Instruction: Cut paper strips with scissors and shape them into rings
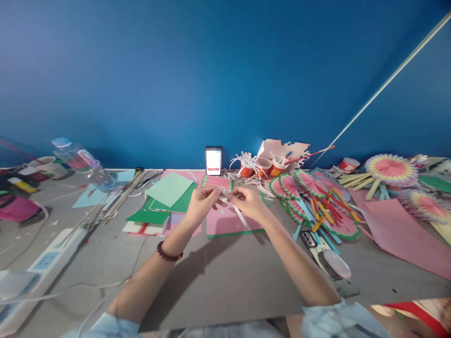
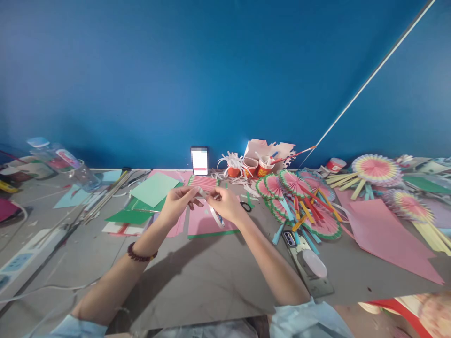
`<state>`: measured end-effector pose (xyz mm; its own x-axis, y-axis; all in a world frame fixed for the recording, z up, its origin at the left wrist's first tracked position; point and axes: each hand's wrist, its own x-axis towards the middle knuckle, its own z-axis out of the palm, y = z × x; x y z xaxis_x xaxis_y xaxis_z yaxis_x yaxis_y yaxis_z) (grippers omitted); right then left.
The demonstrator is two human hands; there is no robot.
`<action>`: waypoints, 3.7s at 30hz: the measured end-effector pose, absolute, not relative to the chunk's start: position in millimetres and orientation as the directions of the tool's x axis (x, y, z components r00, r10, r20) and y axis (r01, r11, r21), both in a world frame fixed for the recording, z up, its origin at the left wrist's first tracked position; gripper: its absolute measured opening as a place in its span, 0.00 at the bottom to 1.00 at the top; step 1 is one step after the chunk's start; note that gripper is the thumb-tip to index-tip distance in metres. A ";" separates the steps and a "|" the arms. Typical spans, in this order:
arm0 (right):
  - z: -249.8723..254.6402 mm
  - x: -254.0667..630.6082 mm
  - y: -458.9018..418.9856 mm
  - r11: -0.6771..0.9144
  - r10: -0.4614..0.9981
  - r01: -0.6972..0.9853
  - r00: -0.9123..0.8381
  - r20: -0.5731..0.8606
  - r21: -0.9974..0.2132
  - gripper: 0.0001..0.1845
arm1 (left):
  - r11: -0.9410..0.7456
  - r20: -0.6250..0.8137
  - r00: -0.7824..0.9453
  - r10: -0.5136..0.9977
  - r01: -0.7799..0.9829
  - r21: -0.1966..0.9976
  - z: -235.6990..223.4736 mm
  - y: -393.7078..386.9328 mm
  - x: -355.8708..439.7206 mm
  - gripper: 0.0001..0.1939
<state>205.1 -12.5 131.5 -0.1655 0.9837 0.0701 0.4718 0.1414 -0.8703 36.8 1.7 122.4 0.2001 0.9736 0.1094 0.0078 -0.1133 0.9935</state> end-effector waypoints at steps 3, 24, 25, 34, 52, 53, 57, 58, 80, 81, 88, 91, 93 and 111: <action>131.2 205.5 -12.0 0.154 0.983 0.471 -0.158 0.089 -0.868 0.12 | -0.099 0.099 0.192 0.976 -0.011 0.995 125.0 -0.1 37.2 0.17; 132.7 203.9 -13.7 0.174 0.974 0.399 -0.205 0.097 -0.900 0.10 | -0.223 0.223 -0.008 0.975 -0.028 0.974 119.7 0.6 39.2 0.13; 132.3 203.7 -13.6 0.169 0.975 0.400 -0.202 0.093 -0.901 0.10 | -0.224 0.224 -0.009 0.975 -0.030 0.974 120.1 0.4 39.6 0.13; 127.1 203.6 -10.9 0.073 0.990 0.358 -0.141 0.023 -0.931 0.13 | -0.169 0.168 -0.019 0.986 -0.131 0.977 119.1 0.5 40.9 0.16; 123.0 202.5 -7.1 0.031 0.990 0.256 -0.139 -0.005 -0.966 0.15 | -0.070 0.068 -0.019 0.998 -0.228 0.971 119.2 0.3 44.2 0.18; 122.1 202.8 -6.6 0.045 0.989 0.254 -0.147 0.007 -0.966 0.14 | -0.088 0.089 -0.005 0.996 -0.217 0.972 118.1 0.8 44.5 0.18; 118.9 205.5 -4.4 0.095 0.989 0.304 -0.141 0.054 -0.948 0.12 | -0.171 0.183 0.064 0.981 -0.158 0.973 115.0 1.8 45.0 0.14; 118.5 205.9 -4.0 0.099 0.989 0.318 -0.136 0.058 -0.943 0.12 | -0.185 0.197 0.069 0.978 -0.148 0.972 114.7 1.6 45.0 0.14; 119.8 202.4 -2.0 0.144 0.984 0.290 -0.142 0.107 -0.946 0.11 | -0.150 0.159 0.001 0.987 -0.312 0.938 118.5 -3.1 47.5 0.14; 119.5 202.5 -1.8 0.144 0.986 0.303 -0.129 0.110 -0.942 0.11 | -0.140 0.152 0.010 0.988 -0.326 0.935 118.9 -3.2 47.8 0.14; 118.0 201.8 -1.4 0.179 0.977 0.236 -0.156 0.144 -0.955 0.10 | -0.150 0.172 0.045 0.984 -0.310 0.939 114.7 1.0 47.5 0.14; 116.1 202.0 -0.7 0.177 0.976 0.208 -0.159 0.145 -0.962 0.11 | -0.192 0.215 0.097 0.972 -0.205 0.960 112.2 3.6 45.7 0.13; 113.9 202.4 0.3 0.183 0.977 0.205 -0.150 0.154 -0.962 0.13 | -0.207 0.222 0.147 0.964 -0.108 0.972 111.6 4.2 44.7 0.13; 111.1 193.8 -7.9 0.095 0.987 0.133 -0.140 0.076 -0.987 0.11 | -0.228 0.221 -0.054 0.974 -0.183 0.956 113.9 2.1 44.1 0.12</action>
